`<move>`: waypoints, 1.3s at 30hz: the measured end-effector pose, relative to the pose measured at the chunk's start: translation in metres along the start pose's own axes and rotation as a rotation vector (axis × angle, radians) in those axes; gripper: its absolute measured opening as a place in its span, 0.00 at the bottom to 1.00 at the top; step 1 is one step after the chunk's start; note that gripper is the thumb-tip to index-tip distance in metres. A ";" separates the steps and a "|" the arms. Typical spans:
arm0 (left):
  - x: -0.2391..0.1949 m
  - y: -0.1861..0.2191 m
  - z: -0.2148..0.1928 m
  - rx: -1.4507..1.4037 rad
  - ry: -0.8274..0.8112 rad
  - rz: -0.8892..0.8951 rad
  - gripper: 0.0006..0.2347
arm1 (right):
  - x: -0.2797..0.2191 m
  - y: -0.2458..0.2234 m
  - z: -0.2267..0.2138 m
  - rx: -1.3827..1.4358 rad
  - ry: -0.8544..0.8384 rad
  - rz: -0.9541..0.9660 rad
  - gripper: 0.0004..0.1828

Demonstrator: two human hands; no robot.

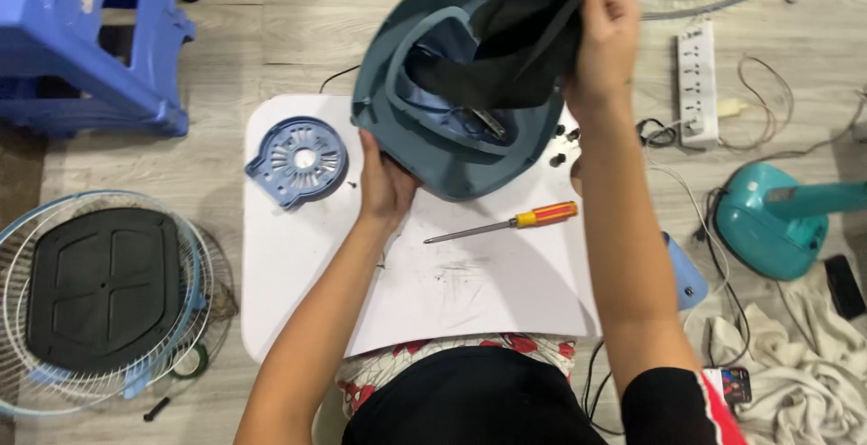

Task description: The person assembles a standing fan by attaching a black base plate to the blue fan housing using a screwdriver and screws. They then wipe the fan's base and neck with a black cloth.

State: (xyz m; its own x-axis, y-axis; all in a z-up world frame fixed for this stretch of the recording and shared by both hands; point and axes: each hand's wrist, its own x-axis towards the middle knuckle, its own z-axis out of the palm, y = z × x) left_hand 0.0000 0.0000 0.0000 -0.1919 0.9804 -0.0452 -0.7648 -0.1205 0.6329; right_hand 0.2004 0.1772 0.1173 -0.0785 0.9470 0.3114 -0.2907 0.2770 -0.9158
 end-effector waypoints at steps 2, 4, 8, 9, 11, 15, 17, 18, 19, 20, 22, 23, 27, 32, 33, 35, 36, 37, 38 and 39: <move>-0.005 0.008 0.012 0.032 0.001 -0.021 0.42 | 0.001 -0.027 -0.016 -0.044 -0.014 -0.087 0.15; -0.007 0.011 0.016 0.060 0.011 -0.037 0.42 | -0.002 -0.049 -0.024 -0.089 -0.037 -0.166 0.13; -0.006 0.010 0.013 0.051 0.012 -0.041 0.37 | -0.005 -0.053 -0.015 -0.679 -0.012 -0.788 0.08; -0.006 0.012 0.014 0.047 -0.001 -0.045 0.37 | -0.003 -0.046 -0.008 -0.841 -0.007 -0.909 0.10; -0.006 0.011 0.015 0.064 0.008 -0.050 0.37 | -0.004 -0.026 0.012 -0.854 -0.158 -0.920 0.13; -0.002 0.005 0.007 0.043 0.101 -0.056 0.26 | 0.009 0.022 0.043 -1.240 -0.328 -1.093 0.10; -0.002 0.004 0.007 0.045 0.077 -0.041 0.26 | 0.018 0.037 0.043 -1.389 -0.285 -1.190 0.06; -0.002 0.004 0.006 0.044 0.058 -0.022 0.26 | 0.021 0.044 0.042 -1.534 -0.243 -1.288 0.10; -0.001 0.003 0.006 0.044 0.055 -0.025 0.26 | 0.024 0.046 0.036 -1.538 -0.241 -1.286 0.10; 0.000 0.003 0.005 0.049 0.042 -0.006 0.26 | 0.026 0.048 0.029 -1.596 -0.248 -1.225 0.09; 0.000 -0.001 0.001 0.049 0.028 0.009 0.26 | 0.023 0.046 0.014 -1.659 -0.259 -1.162 0.15; 0.000 -0.003 -0.001 0.054 0.027 0.017 0.27 | 0.018 0.041 0.006 -1.657 -0.307 -1.082 0.17; 0.000 -0.005 -0.004 0.067 0.033 0.028 0.27 | -0.003 0.041 -0.034 -1.678 -0.373 -0.909 0.18; 0.000 -0.004 -0.002 0.071 0.035 0.018 0.27 | -0.033 0.024 -0.053 -1.687 -0.384 -0.791 0.15; 0.000 -0.003 -0.002 0.079 0.037 0.005 0.28 | -0.035 0.024 -0.055 -1.670 -0.390 -0.766 0.14; -0.001 -0.003 -0.003 0.084 0.024 0.005 0.27 | -0.027 0.038 -0.060 -1.688 -0.394 -0.785 0.17; -0.001 -0.003 -0.004 0.086 0.011 0.006 0.27 | -0.022 0.045 -0.063 -1.708 -0.399 -0.804 0.20; -0.001 -0.003 -0.004 0.088 0.011 0.005 0.27 | -0.016 0.047 -0.057 -1.708 -0.398 -0.803 0.20; 0.000 -0.003 -0.004 0.078 0.006 0.012 0.26 | -0.011 0.049 -0.052 -1.715 -0.389 -0.842 0.26; 0.000 -0.003 -0.004 0.069 0.000 0.016 0.25 | -0.006 0.051 -0.048 -1.724 -0.378 -0.877 0.33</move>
State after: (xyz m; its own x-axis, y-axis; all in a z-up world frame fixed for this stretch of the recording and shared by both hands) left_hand -0.0002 -0.0001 -0.0054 -0.2035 0.9785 -0.0345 -0.7176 -0.1251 0.6851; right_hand 0.2321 0.1940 0.0563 -0.6861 0.4724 0.5533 0.7029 0.6268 0.3363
